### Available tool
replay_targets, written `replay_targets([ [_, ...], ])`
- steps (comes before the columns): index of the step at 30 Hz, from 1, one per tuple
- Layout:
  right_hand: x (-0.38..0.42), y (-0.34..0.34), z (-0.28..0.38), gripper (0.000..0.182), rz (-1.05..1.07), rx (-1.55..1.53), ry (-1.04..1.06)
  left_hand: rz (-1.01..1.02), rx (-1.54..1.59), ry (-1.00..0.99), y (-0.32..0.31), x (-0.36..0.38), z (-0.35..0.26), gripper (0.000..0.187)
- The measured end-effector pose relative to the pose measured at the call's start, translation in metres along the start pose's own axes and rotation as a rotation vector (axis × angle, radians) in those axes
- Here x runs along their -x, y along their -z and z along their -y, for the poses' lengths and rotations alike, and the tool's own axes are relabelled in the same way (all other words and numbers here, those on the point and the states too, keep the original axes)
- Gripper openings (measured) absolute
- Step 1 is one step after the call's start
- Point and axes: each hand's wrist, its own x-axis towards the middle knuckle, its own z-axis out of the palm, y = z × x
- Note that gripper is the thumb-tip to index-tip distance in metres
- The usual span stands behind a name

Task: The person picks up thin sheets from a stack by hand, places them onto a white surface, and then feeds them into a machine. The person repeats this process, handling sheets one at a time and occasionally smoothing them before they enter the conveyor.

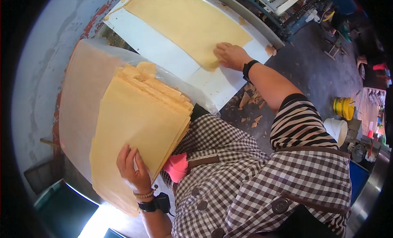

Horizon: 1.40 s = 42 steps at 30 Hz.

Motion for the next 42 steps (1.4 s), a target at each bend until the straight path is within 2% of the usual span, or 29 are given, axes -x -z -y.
replay_targets([
  [1,-0.003,0.002,0.001,0.040,0.034,0.009,-0.028,0.009,0.011,0.001,0.000,-0.003,-0.001,0.017],
  [4,-0.001,-0.008,-0.002,0.030,-0.204,-0.021,-0.076,0.022,0.026,0.000,-0.001,-0.013,-0.007,0.018],
  [7,-0.008,0.007,-0.009,0.022,-0.157,0.012,-0.163,0.037,0.029,-0.017,-0.006,-0.018,-0.013,0.023],
  [10,-0.002,0.057,0.025,0.018,-0.287,-0.014,-0.056,0.076,0.069,-0.056,0.003,-0.026,-0.023,0.039],
  [11,0.010,0.080,0.041,0.019,-0.236,-0.107,0.033,0.078,0.098,-0.081,0.006,-0.037,-0.037,0.048],
  [13,0.037,0.123,0.087,0.021,-0.154,-0.032,0.132,0.104,0.154,-0.149,0.009,-0.057,-0.058,0.064],
  [14,0.054,0.143,0.109,0.022,-0.124,-0.110,0.193,0.128,0.182,-0.189,0.009,-0.066,-0.066,0.072],
  [15,0.069,0.164,0.130,0.022,-0.094,-0.186,0.254,0.209,0.178,-0.251,0.008,-0.076,-0.074,0.073],
  [17,0.088,0.212,0.162,0.014,-0.191,-0.343,0.260,0.333,0.207,-0.395,-0.005,-0.094,-0.090,0.074],
  [18,0.093,0.232,0.169,0.013,-0.149,-0.306,0.262,0.374,0.238,-0.480,-0.015,-0.102,-0.099,0.075],
  [21,0.099,0.251,0.175,0.013,-0.063,-0.220,0.264,0.578,0.755,-0.280,-0.045,-0.107,-0.105,0.075],
  [24,0.102,0.244,0.171,0.014,-0.082,-0.190,0.189,0.495,1.011,-0.204,-0.070,-0.111,-0.104,0.060],
  [26,0.098,0.248,0.164,0.016,-0.141,-0.174,0.145,0.735,0.940,-0.121,-0.064,-0.122,-0.099,0.050],
  [27,0.093,0.253,0.166,0.017,-0.251,-0.111,0.148,0.847,0.902,-0.088,-0.055,-0.132,-0.096,0.045],
  [30,0.111,0.251,0.169,0.019,-0.822,-0.364,0.114,0.581,0.987,0.039,-0.037,-0.160,-0.086,0.035],
  [31,0.129,0.239,0.158,0.027,-0.848,-0.523,0.189,0.474,1.116,0.113,-0.019,-0.170,-0.082,0.029],
  [32,0.128,0.224,0.159,0.030,-0.887,-0.588,0.037,0.363,1.242,0.186,0.001,-0.179,-0.070,0.023],
  [33,0.123,0.208,0.161,0.033,-0.914,-0.664,-0.098,0.165,1.060,0.081,0.018,-0.185,-0.041,0.023],
  [34,0.120,0.189,0.165,0.036,-0.943,-0.739,-0.251,0.017,1.078,0.121,0.039,-0.186,-0.021,0.024],
  [35,0.116,0.171,0.159,0.049,-0.821,-0.868,-0.436,-0.132,1.087,0.157,0.060,-0.187,-0.002,0.025],
  [36,0.112,0.128,0.139,0.057,-0.764,-0.997,-0.581,-0.262,1.305,0.346,0.081,-0.183,0.005,0.027],
  [37,0.114,0.088,0.125,0.066,-0.691,-1.130,-0.751,-0.310,1.422,0.442,0.092,-0.182,0.019,0.028],
  [38,0.117,0.073,0.119,0.071,-0.521,-1.305,-0.847,-0.361,1.535,0.541,0.102,-0.182,0.030,0.029],
  [39,0.120,0.060,0.116,0.077,-0.339,-1.473,-0.936,-0.400,1.477,0.612,0.108,-0.179,0.040,0.031],
  [40,0.120,0.051,0.116,0.083,-0.137,-1.634,-1.013,-0.446,1.413,0.686,0.110,-0.169,0.050,0.034],
  [42,0.109,0.035,0.117,0.074,0.063,-1.847,-0.887,-0.539,1.275,0.826,0.111,-0.139,0.073,0.038],
])
